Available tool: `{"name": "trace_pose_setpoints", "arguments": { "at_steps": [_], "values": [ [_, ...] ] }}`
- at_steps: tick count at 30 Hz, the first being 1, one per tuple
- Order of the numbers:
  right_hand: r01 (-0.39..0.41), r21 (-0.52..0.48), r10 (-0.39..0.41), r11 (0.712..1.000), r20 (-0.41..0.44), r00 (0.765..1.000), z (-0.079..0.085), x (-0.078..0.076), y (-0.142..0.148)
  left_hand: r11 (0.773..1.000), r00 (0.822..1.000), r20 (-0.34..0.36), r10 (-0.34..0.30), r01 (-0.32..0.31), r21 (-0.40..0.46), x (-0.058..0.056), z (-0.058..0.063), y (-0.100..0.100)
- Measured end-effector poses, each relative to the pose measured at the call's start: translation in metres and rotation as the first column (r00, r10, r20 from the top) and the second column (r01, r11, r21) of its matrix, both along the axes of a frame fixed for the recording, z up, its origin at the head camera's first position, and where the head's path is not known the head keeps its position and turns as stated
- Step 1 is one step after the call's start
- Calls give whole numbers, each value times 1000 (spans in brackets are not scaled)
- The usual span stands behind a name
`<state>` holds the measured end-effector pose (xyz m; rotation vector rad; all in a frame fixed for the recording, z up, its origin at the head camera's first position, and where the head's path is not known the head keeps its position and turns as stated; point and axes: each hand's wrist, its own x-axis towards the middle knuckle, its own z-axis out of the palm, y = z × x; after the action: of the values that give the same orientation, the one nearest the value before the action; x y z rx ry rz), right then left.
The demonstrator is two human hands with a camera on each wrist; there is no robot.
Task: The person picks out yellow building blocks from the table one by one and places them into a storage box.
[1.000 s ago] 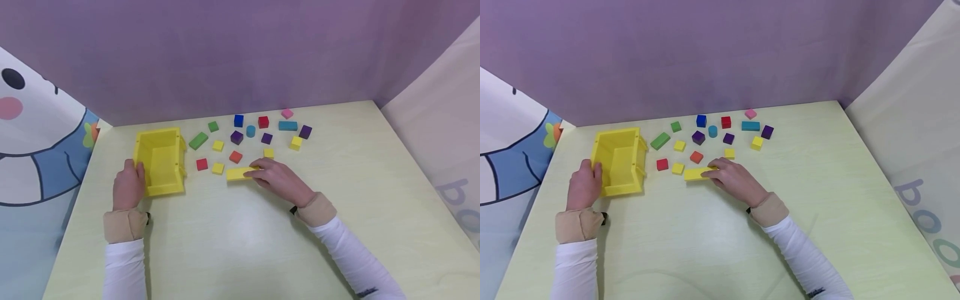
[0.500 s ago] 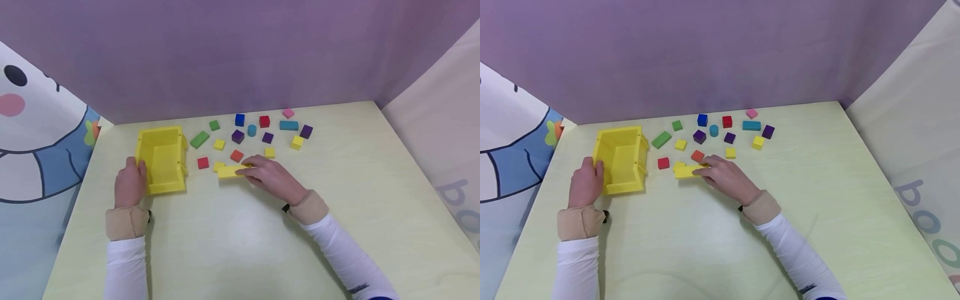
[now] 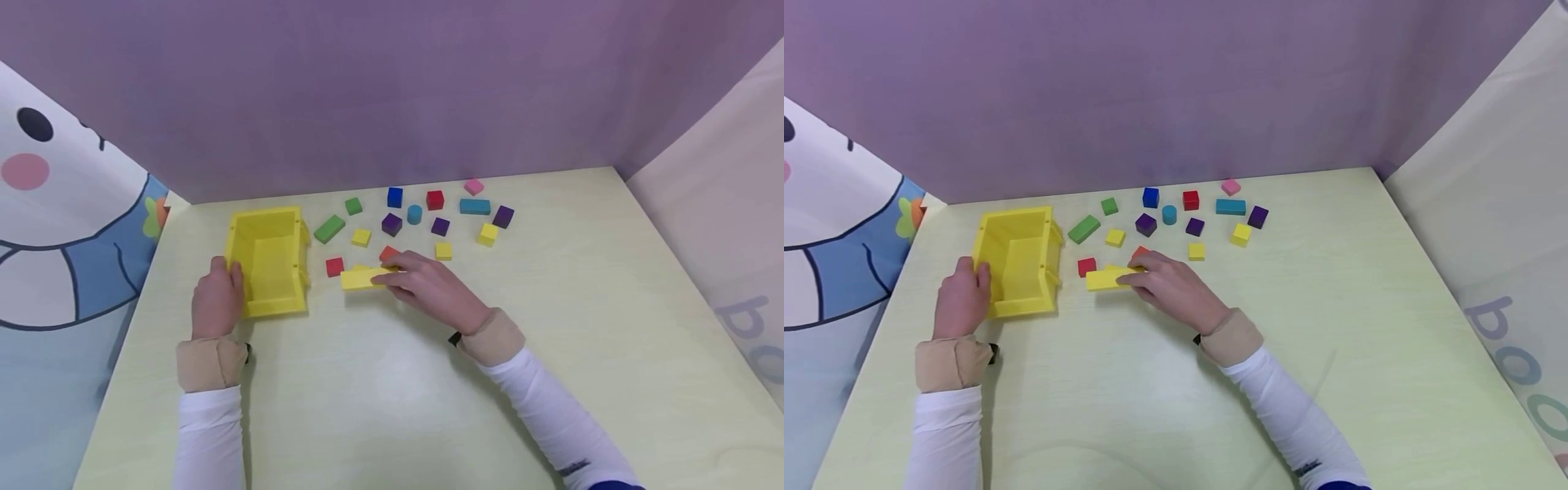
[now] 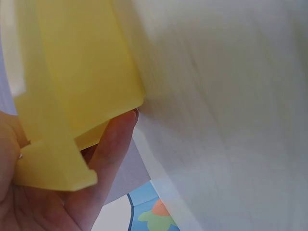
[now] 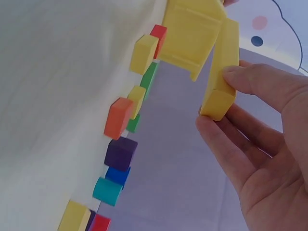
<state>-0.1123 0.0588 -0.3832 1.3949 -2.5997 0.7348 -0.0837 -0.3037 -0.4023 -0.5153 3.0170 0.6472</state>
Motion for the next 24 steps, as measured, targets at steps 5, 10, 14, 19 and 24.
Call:
{"name": "trace_pose_setpoints", "arguments": {
  "at_steps": [5, 10, 14, 19, 24],
  "values": [
    [-16, -14, 16, 1000, 1, 1000, 2, 0, -10, 1000, 1000, 8, 4, -4, -1, 1, 0, 0],
    [-30, -14, 29, 999, -12, 999, 5, 1, -19, 1000, 1000, 7, 4, -3, -6, 0, 0, 0],
    [-40, -3, 40, 999, -34, 999, 8, 1, -27, 1000, 1000, 19, 6, -6, 1, 0, 1, 0],
    [-51, 7, 52, 999, -47, 998, 12, 1, -39, 1000, 1000, 10, 5, -5, 5, 1, 1, 0],
    [-64, -10, 63, 998, -57, 996, 15, 1, -51, 1000, 1000, -20, -2, 2, 0, 0, -2, 0]
  ]
}}
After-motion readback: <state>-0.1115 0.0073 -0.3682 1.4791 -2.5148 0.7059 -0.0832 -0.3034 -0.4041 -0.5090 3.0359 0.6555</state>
